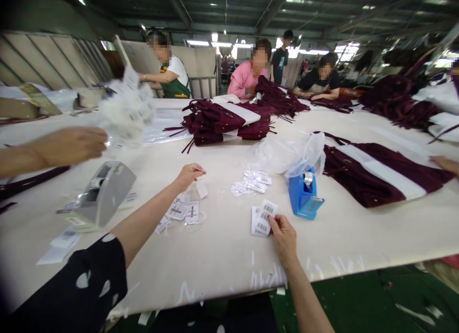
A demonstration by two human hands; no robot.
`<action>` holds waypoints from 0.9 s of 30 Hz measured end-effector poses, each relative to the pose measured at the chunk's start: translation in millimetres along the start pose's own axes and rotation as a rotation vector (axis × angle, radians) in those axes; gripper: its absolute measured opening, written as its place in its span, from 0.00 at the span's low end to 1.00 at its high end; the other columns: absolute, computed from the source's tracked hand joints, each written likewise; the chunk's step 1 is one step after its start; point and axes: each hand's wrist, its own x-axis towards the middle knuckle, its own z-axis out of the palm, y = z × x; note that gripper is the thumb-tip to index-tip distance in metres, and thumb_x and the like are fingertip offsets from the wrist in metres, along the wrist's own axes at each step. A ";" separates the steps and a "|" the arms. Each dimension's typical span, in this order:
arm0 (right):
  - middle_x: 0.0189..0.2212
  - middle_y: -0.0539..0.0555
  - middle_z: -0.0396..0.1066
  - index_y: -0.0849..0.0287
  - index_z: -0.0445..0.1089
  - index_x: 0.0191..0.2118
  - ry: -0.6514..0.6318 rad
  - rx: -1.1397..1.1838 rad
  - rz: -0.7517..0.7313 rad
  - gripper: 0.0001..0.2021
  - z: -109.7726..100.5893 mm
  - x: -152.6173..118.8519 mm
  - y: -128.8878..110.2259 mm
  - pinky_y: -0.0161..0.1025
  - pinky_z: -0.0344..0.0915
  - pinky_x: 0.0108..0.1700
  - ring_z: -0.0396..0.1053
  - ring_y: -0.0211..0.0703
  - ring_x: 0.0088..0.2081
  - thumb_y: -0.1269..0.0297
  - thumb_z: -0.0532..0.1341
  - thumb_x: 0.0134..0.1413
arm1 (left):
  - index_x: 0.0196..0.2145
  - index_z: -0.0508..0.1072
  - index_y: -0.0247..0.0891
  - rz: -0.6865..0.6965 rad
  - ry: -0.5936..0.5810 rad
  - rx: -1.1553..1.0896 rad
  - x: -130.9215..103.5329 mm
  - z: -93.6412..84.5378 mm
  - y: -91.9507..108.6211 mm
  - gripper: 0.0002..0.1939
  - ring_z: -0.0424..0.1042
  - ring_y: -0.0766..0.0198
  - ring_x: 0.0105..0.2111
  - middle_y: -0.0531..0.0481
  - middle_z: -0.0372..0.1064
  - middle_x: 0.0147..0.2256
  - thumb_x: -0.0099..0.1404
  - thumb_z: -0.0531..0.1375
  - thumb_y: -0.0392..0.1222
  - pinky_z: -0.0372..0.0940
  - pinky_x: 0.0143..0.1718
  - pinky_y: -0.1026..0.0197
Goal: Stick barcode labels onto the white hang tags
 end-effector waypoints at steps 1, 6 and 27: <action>0.26 0.53 0.71 0.59 0.67 0.31 -0.002 -0.004 0.002 0.18 -0.1 -0.1 -0.7 0.37 0.64 0.30 0.67 0.42 0.27 0.47 0.57 0.45 | 0.30 0.66 0.36 0.011 0.010 -0.067 -2.8 -5.5 6.6 0.07 0.71 0.63 0.31 0.48 0.73 0.30 0.51 0.54 0.38 0.61 0.25 0.64; 0.26 0.54 0.71 0.60 0.67 0.33 0.038 -0.068 -0.028 0.20 -0.3 -1.2 -1.9 0.38 0.64 0.31 0.67 0.43 0.27 0.46 0.56 0.46 | 0.30 0.63 0.35 0.071 0.043 -0.316 -21.6 -24.8 45.2 0.08 0.71 0.66 0.24 0.47 0.74 0.27 0.50 0.55 0.40 0.54 0.18 0.69; 0.38 0.60 0.68 0.61 0.63 0.46 0.021 -0.627 -0.572 0.18 36.9 -75.3 -33.6 0.44 0.61 0.43 0.65 0.48 0.39 0.55 0.53 0.54 | 0.30 0.67 0.33 0.101 -0.216 -0.677 -157.6 -24.0 81.0 0.08 0.72 0.65 0.27 0.47 0.74 0.28 0.54 0.61 0.39 0.64 0.31 0.62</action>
